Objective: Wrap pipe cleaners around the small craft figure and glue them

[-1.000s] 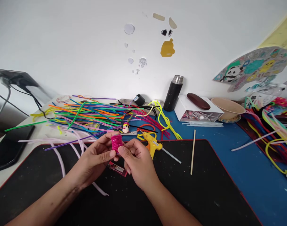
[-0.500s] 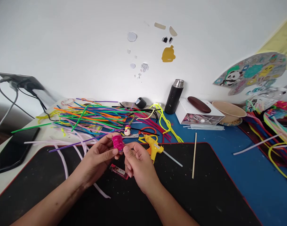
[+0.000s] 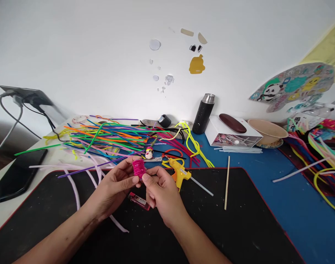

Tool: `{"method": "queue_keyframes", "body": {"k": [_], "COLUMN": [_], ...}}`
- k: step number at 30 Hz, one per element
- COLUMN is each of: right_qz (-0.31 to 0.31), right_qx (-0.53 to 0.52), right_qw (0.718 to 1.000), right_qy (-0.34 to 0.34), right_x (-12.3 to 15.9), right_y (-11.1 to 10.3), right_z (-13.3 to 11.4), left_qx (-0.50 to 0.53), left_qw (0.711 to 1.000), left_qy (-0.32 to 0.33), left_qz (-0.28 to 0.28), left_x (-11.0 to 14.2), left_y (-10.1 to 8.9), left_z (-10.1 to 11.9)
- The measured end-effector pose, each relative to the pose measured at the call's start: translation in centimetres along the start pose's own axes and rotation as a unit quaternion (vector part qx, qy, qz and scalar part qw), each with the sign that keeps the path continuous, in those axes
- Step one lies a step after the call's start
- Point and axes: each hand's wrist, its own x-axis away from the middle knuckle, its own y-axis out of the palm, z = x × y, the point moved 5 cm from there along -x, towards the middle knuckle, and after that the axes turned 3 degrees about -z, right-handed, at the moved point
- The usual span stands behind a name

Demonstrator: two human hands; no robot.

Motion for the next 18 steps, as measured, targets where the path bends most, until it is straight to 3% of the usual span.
{"method": "queue_keyframes", "body": {"k": [18], "right_qz": [0.016], "right_qx": [-0.003], "right_qw": [0.999], "right_qy": [-0.031], "right_x": [0.07], "right_y": [0.12], "right_z": [0.24], "left_qx": [0.083], "left_qw": [0.995], "left_qy": [-0.057], "left_qz": [-0.015], "left_x": [0.05], "left_y": [0.43], "left_z": [-0.84]}}
